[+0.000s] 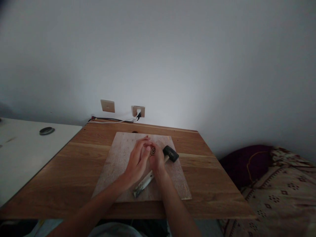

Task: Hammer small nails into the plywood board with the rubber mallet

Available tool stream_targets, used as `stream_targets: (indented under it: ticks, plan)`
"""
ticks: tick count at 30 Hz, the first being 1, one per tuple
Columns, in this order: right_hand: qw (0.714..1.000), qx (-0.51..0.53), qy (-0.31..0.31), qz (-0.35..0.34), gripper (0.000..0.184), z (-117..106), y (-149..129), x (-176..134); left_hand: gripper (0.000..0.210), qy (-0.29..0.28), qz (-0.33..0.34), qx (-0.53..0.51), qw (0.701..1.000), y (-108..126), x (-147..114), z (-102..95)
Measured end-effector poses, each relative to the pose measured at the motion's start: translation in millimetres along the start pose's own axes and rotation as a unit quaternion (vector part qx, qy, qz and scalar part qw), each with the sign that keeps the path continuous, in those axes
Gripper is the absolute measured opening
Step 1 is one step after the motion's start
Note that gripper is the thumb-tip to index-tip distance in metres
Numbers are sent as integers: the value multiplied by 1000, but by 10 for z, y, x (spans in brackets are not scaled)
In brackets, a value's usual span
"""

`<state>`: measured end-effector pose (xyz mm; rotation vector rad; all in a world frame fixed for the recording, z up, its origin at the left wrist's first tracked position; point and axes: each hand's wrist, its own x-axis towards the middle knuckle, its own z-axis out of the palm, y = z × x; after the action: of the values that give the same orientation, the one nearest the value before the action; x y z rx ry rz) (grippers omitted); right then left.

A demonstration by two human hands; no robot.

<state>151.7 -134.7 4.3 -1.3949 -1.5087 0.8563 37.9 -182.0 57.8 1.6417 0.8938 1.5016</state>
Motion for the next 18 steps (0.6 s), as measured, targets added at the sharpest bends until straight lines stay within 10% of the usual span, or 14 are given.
stream_targets:
  ticks: [7, 13, 18]
  plan:
    - [998, -18, 26, 56, 26, -108, -97, -86, 18, -114, 44, 201, 972, -52, -679, -635]
    - [998, -55, 24, -4, 37, -362, -280, -474, 29, -181, 183, 374, 891, -170, -1276, -1148]
    - [957, -220, 176, -69, 40, -882, 91, -1118, 34, -181, 248, 451, 838, -227, -1509, -1351]
